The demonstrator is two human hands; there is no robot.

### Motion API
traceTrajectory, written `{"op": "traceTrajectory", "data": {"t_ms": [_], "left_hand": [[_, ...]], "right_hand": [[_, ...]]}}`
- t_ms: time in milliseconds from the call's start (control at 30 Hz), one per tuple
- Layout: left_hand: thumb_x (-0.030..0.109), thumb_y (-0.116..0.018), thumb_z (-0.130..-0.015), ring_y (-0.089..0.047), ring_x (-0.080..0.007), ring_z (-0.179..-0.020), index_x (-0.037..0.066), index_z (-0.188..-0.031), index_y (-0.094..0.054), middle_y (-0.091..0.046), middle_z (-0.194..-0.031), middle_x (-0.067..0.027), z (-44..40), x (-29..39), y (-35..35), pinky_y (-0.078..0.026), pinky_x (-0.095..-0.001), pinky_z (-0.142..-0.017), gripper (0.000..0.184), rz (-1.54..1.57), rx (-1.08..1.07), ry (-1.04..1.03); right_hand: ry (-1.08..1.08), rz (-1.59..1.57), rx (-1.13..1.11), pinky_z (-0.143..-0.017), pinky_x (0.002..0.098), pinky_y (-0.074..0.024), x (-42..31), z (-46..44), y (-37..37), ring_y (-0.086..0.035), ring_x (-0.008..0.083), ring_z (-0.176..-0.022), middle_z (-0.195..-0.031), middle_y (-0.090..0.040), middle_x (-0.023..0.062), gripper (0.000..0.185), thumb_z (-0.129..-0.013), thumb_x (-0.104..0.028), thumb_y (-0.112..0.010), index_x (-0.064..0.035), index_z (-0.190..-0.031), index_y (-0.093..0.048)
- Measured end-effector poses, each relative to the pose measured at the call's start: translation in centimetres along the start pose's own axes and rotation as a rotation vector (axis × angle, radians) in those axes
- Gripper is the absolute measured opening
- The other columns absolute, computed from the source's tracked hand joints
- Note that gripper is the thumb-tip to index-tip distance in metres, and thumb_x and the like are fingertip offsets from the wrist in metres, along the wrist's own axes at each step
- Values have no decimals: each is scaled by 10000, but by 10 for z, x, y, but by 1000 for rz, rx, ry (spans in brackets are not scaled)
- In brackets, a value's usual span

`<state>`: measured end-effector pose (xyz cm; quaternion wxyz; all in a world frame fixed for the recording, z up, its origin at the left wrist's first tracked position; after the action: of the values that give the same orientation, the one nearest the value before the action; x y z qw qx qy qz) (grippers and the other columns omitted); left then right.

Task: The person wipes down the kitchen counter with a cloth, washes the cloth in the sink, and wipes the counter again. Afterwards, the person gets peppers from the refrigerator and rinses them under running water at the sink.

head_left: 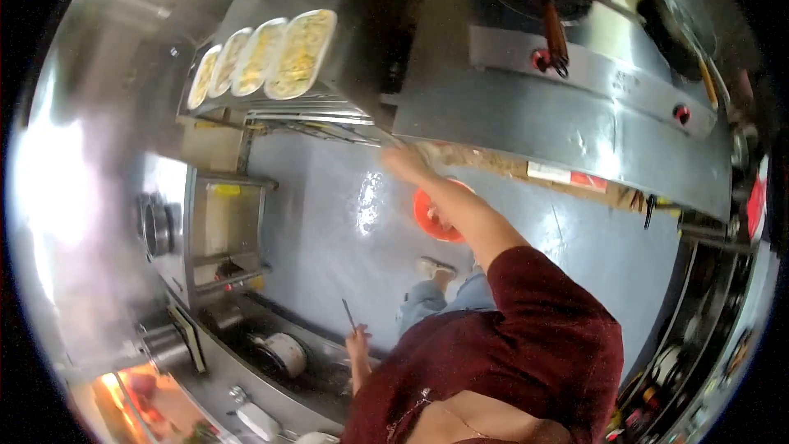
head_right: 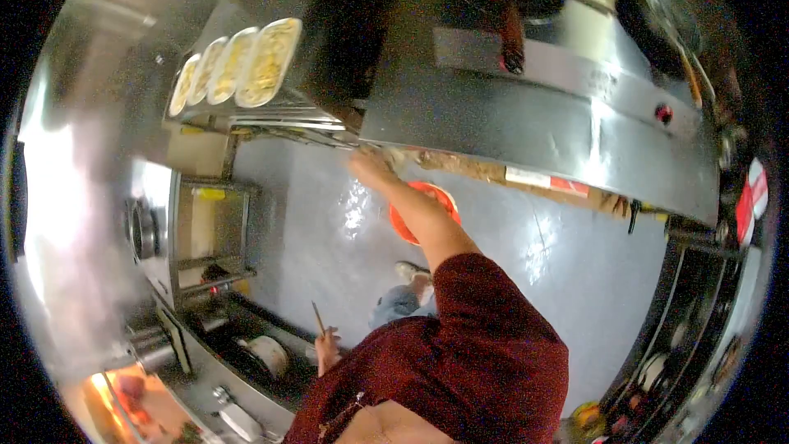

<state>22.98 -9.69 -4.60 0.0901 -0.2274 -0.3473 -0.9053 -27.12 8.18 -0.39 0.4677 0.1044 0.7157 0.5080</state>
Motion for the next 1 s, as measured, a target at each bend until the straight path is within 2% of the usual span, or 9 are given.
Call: {"op": "traceTrajectory", "data": {"t_ms": [67, 100, 133, 300, 400, 500, 733, 800, 1000], "left_hand": [[322, -493, -796, -489, -118, -515, 37, -914, -628, -592, -630, -63, -5, 19, 8, -396, -274, -488, 337, -70, 52, -57], [328, -490, -798, -493, -118, -517, 37, -931, -625, -598, -638, -64, -8, 29, 13, -397, -277, -492, 347, -95, 87, -78], [337, -491, -799, -503, -122, -523, 31, -940, -619, -601, -643, -66, -20, 30, 18, -400, -277, -502, 360, -20, 116, -143], [392, -488, -817, -542, -149, -580, 9, -945, -590, -595, -653, -79, -59, 44, 50, -417, -283, -559, 416, 96, 189, -154], [428, -474, -828, -549, -166, -603, 13, -950, -586, -590, -653, -88, -98, 27, 71, -420, -300, -583, 447, 193, 200, -126], [456, -457, -833, -554, -179, -633, 13, -950, -584, -580, -654, -93, -151, 7, 110, -420, -318, -602, 476, 235, 231, -63], [409, -470, -826, -527, -161, -694, -12, -974, -575, -550, -678, -73, -288, -9, 250, -416, -321, -642, 458, 360, 305, -49], [379, -488, -814, -530, -170, -712, -19, -975, -582, -576, -708, -89, -279, 50, 301, -420, -320, -674, 439, 361, 265, 64], [316, -519, -804, -577, -203, -774, 21, -945, -605, -624, -799, -125, -396, 246, 343, -432, -324, -697, 338, 451, 293, -390]], "right_hand": [[-151, -70, -69, -732, 400, -467, 16, 18, -47, -581, 303, -852, -893, -616, 158, 190, -723, -147, -485, -88, -835, -627], [-335, -358, -181, -679, 392, -476, 65, 21, -133, -599, 275, -754, -847, -618, 142, 219, -744, -253, -506, -71, -793, -618], [-608, -690, -443, -625, 354, -481, 44, 63, -106, -596, 247, -710, -819, -614, 121, 279, -756, -335, -534, -72, -816, -605], [-986, -1349, -7, -439, 401, -457, 104, 89, -214, -577, 221, -562, -720, -612, 104, 194, -768, -210, -585, -23, -815, -607], [-1164, -1432, -214, -430, 394, -453, 50, 76, -225, -571, 230, -563, -704, -600, 102, 196, -782, -208, -540, -34, -852, -600], [-998, -1621, -430, -454, 399, -465, -28, 23, -246, -571, 252, -585, -765, -600, 89, 259, -796, -261, -476, -54, -896, -596], [-877, -1858, -507, -683, 394, -491, -161, -118, -311, -578, 261, -762, -884, -595, 100, 316, -806, -254, -405, -28, -969, -554], [-773, -1867, -557, -714, 427, -494, -211, -152, -304, -586, 293, -792, -923, -588, 140, 394, -783, -269, -382, 7, -1025, -522], [-790, -1945, -433, -730, 459, -481, -265, -242, -250, -573, 322, -833, -946, -576, 157, 447, -773, -278, -347, -4, -1091, -500]]}}
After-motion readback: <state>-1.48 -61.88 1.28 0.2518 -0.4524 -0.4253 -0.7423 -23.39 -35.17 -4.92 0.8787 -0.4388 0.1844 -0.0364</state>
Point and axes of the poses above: each hand's wrist, its own z-axis away from the middle knuckle, its own y-axis out of the back of the hand, x = y × z, the point moved 10 cm from there along -z, towards the middle knuckle
